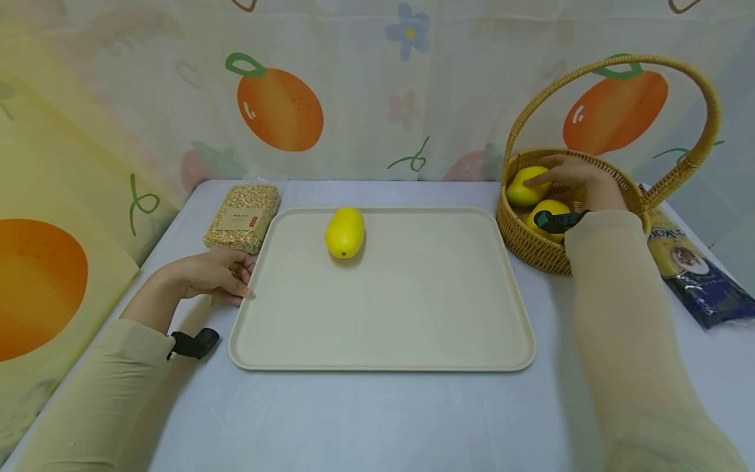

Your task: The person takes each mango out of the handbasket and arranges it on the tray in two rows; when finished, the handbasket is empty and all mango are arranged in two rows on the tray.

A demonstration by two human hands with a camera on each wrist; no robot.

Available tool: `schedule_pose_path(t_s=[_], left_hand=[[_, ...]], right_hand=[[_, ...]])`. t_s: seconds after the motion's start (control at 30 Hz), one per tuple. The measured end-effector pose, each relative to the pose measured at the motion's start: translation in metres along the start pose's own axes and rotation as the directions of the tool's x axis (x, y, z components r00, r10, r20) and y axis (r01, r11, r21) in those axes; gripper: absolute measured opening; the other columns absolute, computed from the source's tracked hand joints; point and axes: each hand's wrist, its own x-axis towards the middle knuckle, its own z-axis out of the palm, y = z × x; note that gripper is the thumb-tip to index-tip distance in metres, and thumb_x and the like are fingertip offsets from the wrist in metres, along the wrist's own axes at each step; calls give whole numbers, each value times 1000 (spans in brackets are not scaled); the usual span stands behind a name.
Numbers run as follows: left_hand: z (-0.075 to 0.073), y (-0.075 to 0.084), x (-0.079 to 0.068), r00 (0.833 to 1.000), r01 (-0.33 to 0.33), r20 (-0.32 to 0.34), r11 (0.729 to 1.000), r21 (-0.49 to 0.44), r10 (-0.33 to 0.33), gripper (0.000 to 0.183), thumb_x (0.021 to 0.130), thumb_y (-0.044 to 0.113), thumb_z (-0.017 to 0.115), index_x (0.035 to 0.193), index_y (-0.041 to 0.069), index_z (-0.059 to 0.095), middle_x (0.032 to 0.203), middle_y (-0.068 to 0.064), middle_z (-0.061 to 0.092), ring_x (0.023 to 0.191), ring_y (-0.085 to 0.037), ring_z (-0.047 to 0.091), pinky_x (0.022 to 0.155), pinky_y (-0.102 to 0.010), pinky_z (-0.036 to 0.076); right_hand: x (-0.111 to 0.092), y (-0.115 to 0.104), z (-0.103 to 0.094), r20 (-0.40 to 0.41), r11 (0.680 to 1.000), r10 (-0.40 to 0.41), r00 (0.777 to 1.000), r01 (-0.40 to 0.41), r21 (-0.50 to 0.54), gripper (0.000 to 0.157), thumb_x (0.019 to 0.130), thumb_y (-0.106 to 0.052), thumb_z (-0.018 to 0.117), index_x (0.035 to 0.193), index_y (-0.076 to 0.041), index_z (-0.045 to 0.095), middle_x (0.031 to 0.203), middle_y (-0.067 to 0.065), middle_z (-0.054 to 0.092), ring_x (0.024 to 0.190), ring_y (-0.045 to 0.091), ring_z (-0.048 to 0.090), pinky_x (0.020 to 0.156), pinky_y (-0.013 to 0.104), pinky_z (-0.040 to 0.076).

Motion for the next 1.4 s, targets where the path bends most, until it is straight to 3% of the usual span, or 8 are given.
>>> schedule_pose_path(t_s=[0.33,0.7,0.83,1.1,1.27,1.3,1.4], left_hand=[[0,0,0,1000,1,-1,1000,1,-1,45,86,1,71,117,-5,39,89,-1,49,76,-8,60,71,-21,61],[0,-2,0,1000,-12,0,1000,-3,12,44,86,1,71,116,-6,40,88,-1,50,75,-8,61,71,-20,61],[0,-2,0,1000,-7,-3,1000,1,7,44,86,1,71,117,-6,39,89,-1,50,75,-8,60,71,-20,61],[-1,-2,-2,1000,-5,3,1000,-4,5,46,86,1,71,118,-6,39,90,-1,50,76,-9,60,72,-21,61],[-1,-2,-2,1000,-8,2,1000,-6,8,47,87,1,70,120,-7,38,91,-1,49,77,-9,60,72,-21,61],[-1,-2,-2,1000,-9,3,1000,-6,9,47,87,1,70,120,-7,39,91,-1,50,77,-9,60,73,-21,61],[0,-1,-2,1000,-10,7,1000,-1,10,45,87,1,70,119,-7,39,90,-1,50,77,-8,60,72,-21,60]], right_hand=[[7,4,0,40,999,12,999,-14,39,108,90,-46,69,158,-25,-12,168,12,-3,151,41,17,126,56,20],[9,4,2,-19,999,-41,999,41,-7,105,91,-38,69,159,-16,-7,158,16,19,140,36,29,124,55,27],[10,3,1,-40,999,-50,998,49,-15,103,91,-36,70,159,-15,-5,148,9,28,132,29,36,120,49,34],[6,-5,-7,-92,999,-53,994,52,-16,100,90,-44,69,160,-23,0,130,-6,39,114,19,43,106,35,46],[-2,-10,-17,-115,983,-60,992,78,163,99,91,-35,70,159,-24,-2,115,-12,46,85,8,48,81,19,52],[-5,-11,-19,-125,966,-67,990,96,240,98,91,-30,71,159,-25,0,112,-12,49,79,8,48,75,19,52],[-13,-12,-25,-141,858,-150,979,200,473,93,92,-12,68,159,-27,6,108,-11,57,78,6,59,67,20,54]])
